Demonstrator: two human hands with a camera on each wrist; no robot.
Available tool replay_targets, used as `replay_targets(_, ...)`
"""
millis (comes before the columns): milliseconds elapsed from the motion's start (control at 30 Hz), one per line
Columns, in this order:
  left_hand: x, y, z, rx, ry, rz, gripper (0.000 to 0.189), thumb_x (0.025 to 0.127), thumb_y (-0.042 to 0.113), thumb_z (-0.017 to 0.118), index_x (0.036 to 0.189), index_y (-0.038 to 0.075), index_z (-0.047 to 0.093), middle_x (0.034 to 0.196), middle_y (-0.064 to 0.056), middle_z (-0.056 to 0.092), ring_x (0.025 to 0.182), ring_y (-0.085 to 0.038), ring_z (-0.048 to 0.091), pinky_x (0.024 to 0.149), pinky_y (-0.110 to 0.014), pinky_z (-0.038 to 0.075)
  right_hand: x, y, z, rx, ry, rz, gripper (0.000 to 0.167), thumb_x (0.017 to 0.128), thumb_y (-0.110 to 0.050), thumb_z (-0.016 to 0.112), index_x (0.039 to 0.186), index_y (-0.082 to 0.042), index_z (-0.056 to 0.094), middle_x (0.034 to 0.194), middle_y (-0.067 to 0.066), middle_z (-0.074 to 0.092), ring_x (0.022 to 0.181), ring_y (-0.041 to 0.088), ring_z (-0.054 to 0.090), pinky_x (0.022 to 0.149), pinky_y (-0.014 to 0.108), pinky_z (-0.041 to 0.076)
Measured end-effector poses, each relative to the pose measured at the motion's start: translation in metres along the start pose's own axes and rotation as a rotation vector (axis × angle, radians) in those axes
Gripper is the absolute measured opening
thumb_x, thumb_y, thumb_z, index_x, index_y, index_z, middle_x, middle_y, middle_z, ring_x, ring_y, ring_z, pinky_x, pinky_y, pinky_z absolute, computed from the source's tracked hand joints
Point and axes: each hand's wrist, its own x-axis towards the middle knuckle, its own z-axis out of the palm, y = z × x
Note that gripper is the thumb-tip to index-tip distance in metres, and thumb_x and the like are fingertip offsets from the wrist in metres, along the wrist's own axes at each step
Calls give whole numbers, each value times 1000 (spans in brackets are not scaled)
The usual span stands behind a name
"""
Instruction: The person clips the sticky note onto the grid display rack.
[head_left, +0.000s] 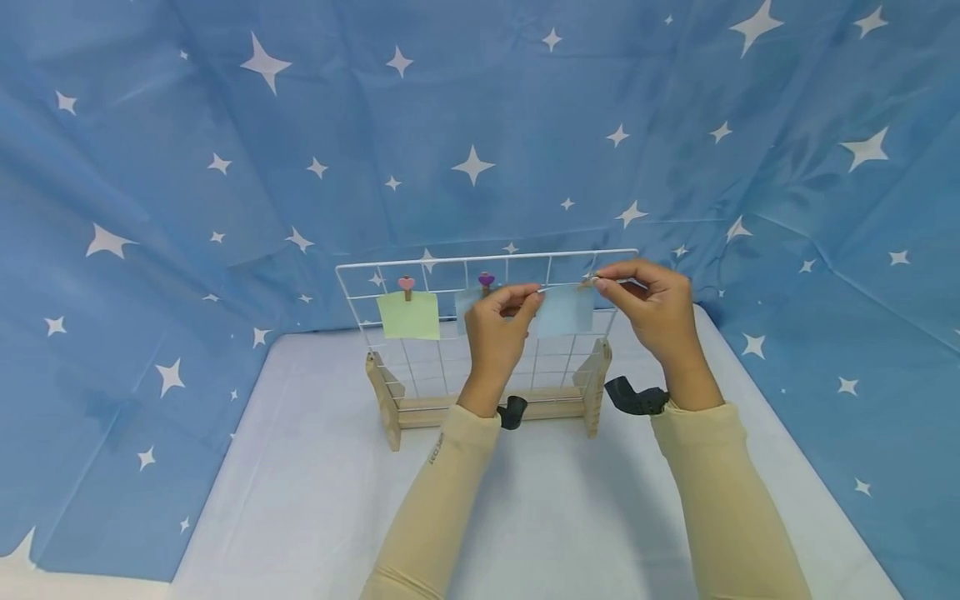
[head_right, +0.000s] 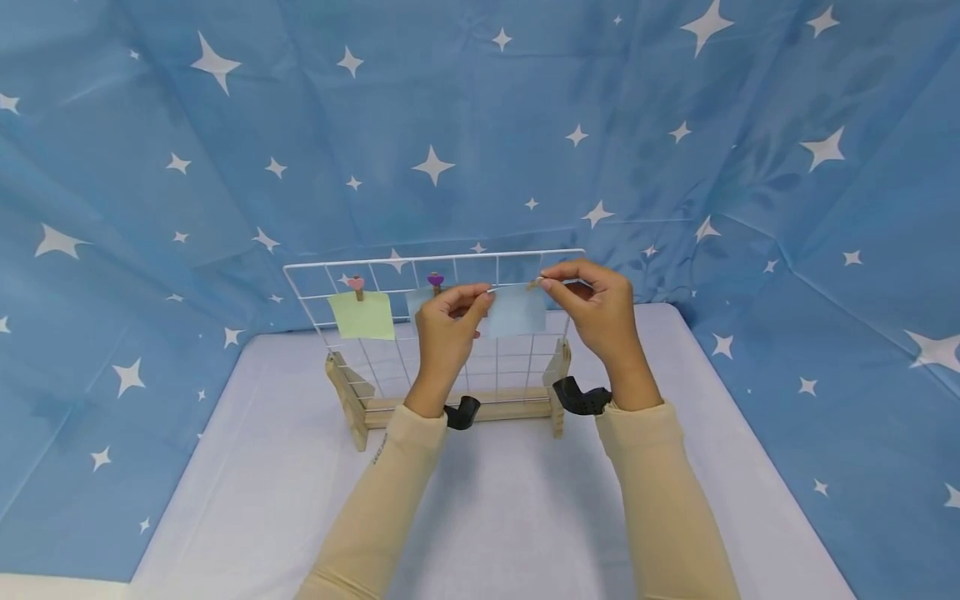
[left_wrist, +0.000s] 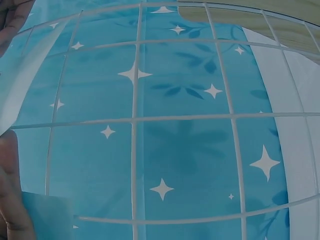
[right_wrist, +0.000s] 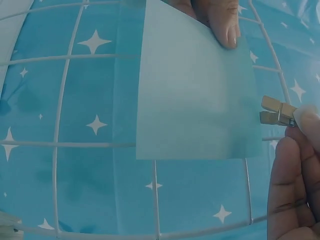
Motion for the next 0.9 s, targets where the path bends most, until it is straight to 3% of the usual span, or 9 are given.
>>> replay_targets(267,1,-2,3,18,29,25,13,101,12,79,107,1,83,93,-12,81,80,-23,73,57,-23,59,5,-2,7,-145,-57,-96,11,94,14,75,102,9,80,96,19,76,75,3,68,68,11,55)
replay_targets(367,1,-2,4,35,36,45,13,101,12,79,106,1,83,94,-12,81,79,-24,74,56,-23,60,7,-4,9,-204,-76,-126,10,95,12,76,103,9,80,95,23,76,71,6,68,67,9,54)
replay_targets(667,0,-2,8,74,57,103,13,101,11,78,106,-1,82,93,-13,81,75,-27,74,55,-22,58,12,-10,12,-339,-118,-140,11,93,13,77,102,6,81,97,22,79,64,36,71,64,5,50)
replay_targets(900,-1,0,9,88,74,115,12,101,10,78,106,-1,82,96,-12,82,80,-28,77,61,-20,60,13,-15,16,-408,-133,-141,9,95,10,77,102,6,82,96,22,79,68,36,76,68,1,46)
